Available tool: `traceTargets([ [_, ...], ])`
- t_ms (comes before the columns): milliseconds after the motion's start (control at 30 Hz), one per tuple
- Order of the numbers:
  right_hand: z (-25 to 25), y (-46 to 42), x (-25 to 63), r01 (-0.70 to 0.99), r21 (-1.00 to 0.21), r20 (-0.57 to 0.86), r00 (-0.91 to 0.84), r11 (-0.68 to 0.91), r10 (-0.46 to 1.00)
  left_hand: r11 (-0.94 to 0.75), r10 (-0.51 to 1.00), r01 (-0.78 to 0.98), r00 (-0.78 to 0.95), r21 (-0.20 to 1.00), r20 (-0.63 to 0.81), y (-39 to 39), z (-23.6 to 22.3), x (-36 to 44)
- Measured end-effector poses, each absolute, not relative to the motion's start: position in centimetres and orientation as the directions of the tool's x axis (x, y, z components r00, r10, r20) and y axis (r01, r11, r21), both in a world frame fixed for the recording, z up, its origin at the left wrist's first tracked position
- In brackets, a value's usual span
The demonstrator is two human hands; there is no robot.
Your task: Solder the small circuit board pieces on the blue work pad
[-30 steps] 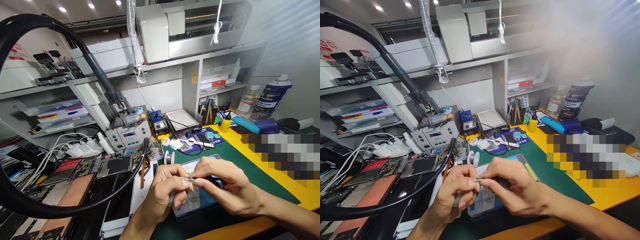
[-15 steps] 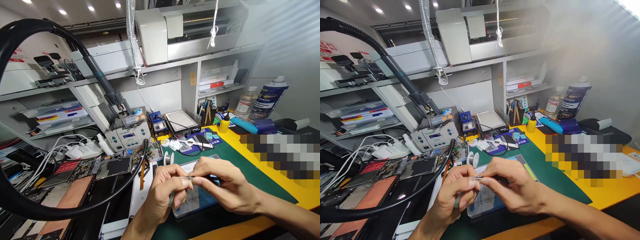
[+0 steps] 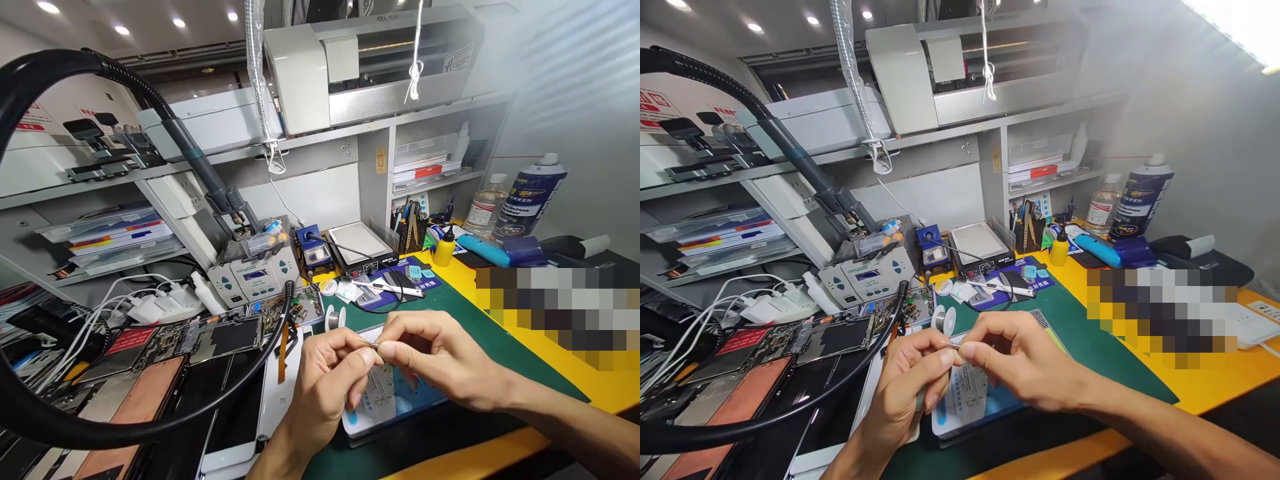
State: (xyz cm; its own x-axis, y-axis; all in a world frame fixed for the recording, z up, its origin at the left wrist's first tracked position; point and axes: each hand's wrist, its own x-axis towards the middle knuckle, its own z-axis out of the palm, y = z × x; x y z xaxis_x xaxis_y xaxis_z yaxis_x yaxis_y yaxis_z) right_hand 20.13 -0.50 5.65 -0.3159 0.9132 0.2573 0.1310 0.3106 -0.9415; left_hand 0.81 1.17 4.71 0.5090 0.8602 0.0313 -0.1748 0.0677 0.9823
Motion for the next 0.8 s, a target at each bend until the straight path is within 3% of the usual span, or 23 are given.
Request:
traceTargets([
  [100,5.90,-0.12,20.01,-0.013,-0.997,0.077,-0.362,0.078,0.929,-0.006,0.887,-0.128,0.456,0.992,0.064,0.96,4.80,0.89],
  [200,5.90,0.15,20.11,-0.055,-0.998,0.021,-0.368,0.001,0.930,-0.088,0.913,-0.084,0.391,0.993,0.114,0.75,4.77,1.14],
  [467,5.07,0.17,20.20,-0.036,-0.997,0.080,-0.301,0.073,0.950,-0.217,0.949,0.040,0.245,0.975,0.201,0.54,4.69,1.33],
  [800,4.96,0.03,20.06,0.005,-0.996,0.082,-0.300,0.087,0.950,-0.228,0.949,0.072,0.239,0.971,0.205,0.44,4.44,1.26],
])
